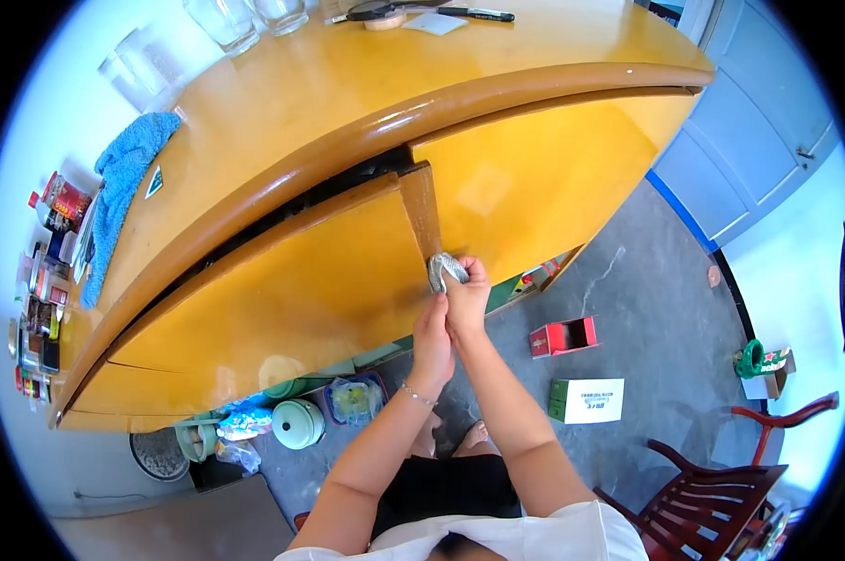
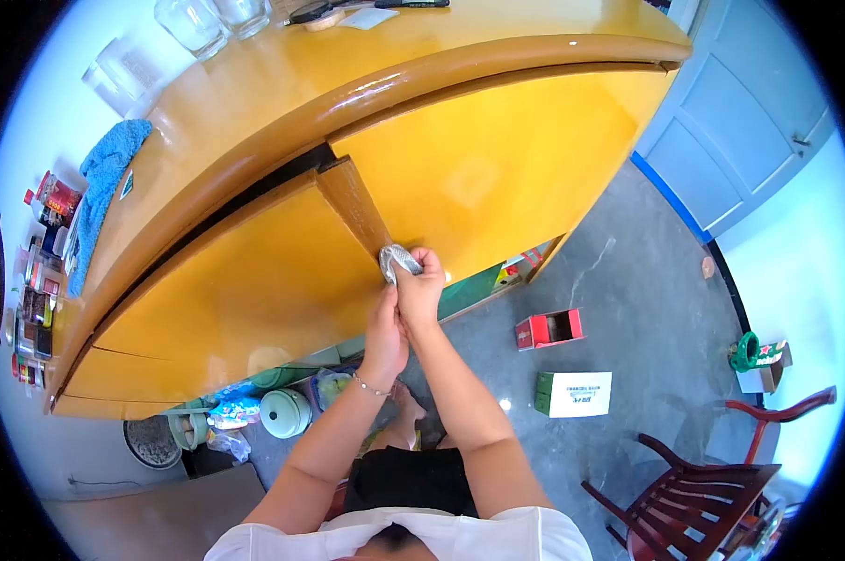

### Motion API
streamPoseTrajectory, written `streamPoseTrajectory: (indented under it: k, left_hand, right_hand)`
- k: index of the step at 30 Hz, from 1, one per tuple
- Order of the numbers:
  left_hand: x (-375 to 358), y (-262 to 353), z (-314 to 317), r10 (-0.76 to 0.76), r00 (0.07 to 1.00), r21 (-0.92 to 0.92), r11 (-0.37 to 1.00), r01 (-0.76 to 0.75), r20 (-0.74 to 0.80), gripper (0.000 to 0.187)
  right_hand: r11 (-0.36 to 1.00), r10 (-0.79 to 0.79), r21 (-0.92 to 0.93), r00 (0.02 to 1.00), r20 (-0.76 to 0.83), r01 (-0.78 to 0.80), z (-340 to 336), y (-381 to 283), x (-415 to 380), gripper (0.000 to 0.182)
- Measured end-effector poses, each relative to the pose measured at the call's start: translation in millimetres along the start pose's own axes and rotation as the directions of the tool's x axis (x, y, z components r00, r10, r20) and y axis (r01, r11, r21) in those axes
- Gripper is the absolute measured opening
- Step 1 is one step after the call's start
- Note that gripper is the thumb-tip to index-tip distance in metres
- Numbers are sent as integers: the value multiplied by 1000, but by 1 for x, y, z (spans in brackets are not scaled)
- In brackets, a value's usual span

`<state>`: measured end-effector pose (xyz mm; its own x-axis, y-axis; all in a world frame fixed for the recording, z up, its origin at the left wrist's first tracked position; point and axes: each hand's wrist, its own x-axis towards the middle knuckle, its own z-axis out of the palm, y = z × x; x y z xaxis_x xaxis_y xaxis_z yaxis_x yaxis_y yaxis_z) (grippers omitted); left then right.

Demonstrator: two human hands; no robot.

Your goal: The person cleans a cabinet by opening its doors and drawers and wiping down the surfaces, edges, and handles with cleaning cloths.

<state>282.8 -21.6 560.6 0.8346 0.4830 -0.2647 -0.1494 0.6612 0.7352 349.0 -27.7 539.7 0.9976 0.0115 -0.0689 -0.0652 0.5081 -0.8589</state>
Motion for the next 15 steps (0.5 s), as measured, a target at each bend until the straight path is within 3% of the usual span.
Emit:
streamPoseTrajectory:
  k: [3,4,7,8,11,12,15]
  left_hand:
    - [1,15,4,14,990,-6,1000,-13,142,29]
    - [3,11,-1,12,988,46,999,-19,155,30]
    - [-5,2,-3,-3,1000,68,998,3,10,30]
    - [-4,3,-2,6,999,53,999,-8,35,31]
    - [-7,19,11,62,992,23,998,-65,113,34]
    - [-13,38,31,109,981,21,993,-114,160,35]
    - [-16,55,52,195,955,-2,980,-200,224,39]
  right_hand:
    - [997,27,71,999,34,-29,19,-38,-3,20]
    - [1000,0,6,999,39,0,15,-34,-1,20]
    - [998,58,-4,998,0,-58,1,-2,-5,20]
    - [997,77,12,997,1,-77,-1,2,-5,21]
    - [972,-142,-176,988,68,152,23,-44,-1,21]
    - [986,-138,-83,985,105,147,37,-69,-2,21]
    - [973,-222,-37,967,126,228,57,-94,-1,19]
